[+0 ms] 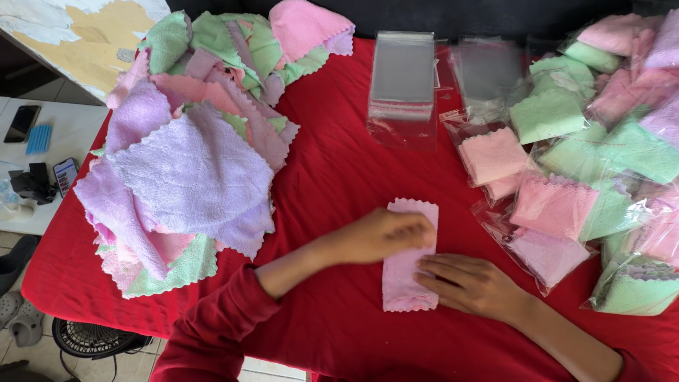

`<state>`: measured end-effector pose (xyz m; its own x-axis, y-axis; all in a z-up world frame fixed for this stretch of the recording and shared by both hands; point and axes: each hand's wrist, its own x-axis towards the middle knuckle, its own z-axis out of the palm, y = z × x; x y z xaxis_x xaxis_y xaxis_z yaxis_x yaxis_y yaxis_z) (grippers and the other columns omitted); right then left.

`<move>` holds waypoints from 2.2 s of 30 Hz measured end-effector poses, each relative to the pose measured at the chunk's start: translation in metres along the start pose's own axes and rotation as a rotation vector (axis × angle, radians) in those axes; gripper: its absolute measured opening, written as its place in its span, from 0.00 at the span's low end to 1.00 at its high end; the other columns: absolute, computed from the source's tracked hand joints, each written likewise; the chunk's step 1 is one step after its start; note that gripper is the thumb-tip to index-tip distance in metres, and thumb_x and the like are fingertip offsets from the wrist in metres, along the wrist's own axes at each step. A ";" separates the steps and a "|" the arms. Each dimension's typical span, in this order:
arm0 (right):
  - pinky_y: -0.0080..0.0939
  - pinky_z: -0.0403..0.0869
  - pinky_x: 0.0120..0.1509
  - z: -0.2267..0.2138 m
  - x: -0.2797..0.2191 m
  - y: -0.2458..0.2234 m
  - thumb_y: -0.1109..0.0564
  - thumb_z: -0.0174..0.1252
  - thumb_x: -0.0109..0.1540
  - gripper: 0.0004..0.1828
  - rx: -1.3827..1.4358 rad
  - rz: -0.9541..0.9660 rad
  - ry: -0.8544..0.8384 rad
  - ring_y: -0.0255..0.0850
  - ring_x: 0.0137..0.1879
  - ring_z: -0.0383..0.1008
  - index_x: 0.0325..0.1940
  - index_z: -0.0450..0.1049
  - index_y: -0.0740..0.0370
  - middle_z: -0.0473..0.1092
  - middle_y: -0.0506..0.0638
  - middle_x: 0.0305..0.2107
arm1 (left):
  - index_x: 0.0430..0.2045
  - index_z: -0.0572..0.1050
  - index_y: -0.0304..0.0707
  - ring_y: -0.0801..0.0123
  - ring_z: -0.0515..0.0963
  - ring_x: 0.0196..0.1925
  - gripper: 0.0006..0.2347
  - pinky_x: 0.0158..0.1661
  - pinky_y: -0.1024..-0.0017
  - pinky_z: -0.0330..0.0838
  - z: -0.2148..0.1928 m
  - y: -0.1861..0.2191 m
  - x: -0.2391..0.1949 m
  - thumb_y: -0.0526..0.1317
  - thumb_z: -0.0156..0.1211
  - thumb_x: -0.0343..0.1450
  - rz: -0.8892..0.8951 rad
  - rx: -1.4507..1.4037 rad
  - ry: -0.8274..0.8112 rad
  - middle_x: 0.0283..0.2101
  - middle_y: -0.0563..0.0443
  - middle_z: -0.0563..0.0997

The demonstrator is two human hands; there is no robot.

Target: The person folds pastel-colored cloths and places each folded cloth into a clear plastic bag. The person repeats this process for multiple cloths, stacking the packaged items on the table.

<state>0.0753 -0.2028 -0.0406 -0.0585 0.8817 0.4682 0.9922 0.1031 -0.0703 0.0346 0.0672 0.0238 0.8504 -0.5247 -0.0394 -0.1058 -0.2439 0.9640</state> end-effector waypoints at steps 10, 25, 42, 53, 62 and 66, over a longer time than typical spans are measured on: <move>0.44 0.82 0.38 0.017 0.002 0.030 0.49 0.62 0.64 0.14 0.685 1.102 0.132 0.34 0.33 0.83 0.31 0.85 0.59 0.84 0.50 0.22 | 0.58 0.70 0.20 0.35 0.75 0.61 0.34 0.59 0.48 0.71 -0.020 -0.027 -0.020 0.61 0.34 0.78 -0.187 -0.353 -0.018 0.60 0.19 0.73; 0.58 0.84 0.32 0.022 0.036 0.065 0.52 0.61 0.65 0.18 1.005 1.597 -0.008 0.58 0.27 0.82 0.36 0.78 0.75 0.77 0.71 0.25 | 0.46 0.74 0.34 0.54 0.83 0.43 0.07 0.42 0.68 0.81 0.050 -0.060 0.004 0.36 0.53 0.77 0.668 1.073 0.765 0.42 0.42 0.77; 0.64 0.75 0.58 0.009 0.053 0.300 0.49 0.57 0.68 0.28 -0.498 1.259 -0.034 0.65 0.52 0.79 0.70 0.63 0.61 0.76 0.67 0.47 | 0.69 0.64 0.58 0.34 0.70 0.65 0.25 0.62 0.45 0.68 0.020 -0.037 -0.007 0.42 0.59 0.74 0.230 0.534 0.321 0.72 0.30 0.57; 0.56 0.76 0.55 0.006 0.050 0.306 0.54 0.65 0.65 0.08 -0.245 1.225 0.459 0.55 0.45 0.80 0.36 0.80 0.36 0.78 0.46 0.32 | 0.52 0.76 0.54 0.48 0.72 0.67 0.14 0.62 0.60 0.71 0.029 -0.078 -0.001 0.42 0.66 0.72 0.319 0.352 0.432 0.65 0.46 0.65; 0.46 0.74 0.59 -0.020 0.069 0.140 0.60 0.65 0.67 0.02 -0.462 0.463 0.374 0.46 0.48 0.79 0.43 0.82 0.54 0.79 0.49 0.38 | 0.74 0.48 0.40 0.42 0.66 0.71 0.31 0.71 0.44 0.52 0.009 -0.041 -0.009 0.51 0.45 0.76 0.173 -0.090 0.313 0.63 0.36 0.72; 0.51 0.77 0.48 0.001 0.059 0.038 0.55 0.62 0.62 0.10 -0.571 0.109 0.098 0.50 0.44 0.79 0.48 0.79 0.54 0.77 0.55 0.41 | 0.74 0.45 0.27 0.39 0.64 0.71 0.34 0.70 0.52 0.56 0.000 -0.051 -0.003 0.59 0.31 0.80 0.109 -0.474 0.353 0.66 0.27 0.69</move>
<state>0.1096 -0.1461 -0.0162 0.0303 0.8236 0.5663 0.8958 -0.2737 0.3502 0.0373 0.0809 -0.0257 0.9760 -0.2036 0.0778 -0.0297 0.2291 0.9730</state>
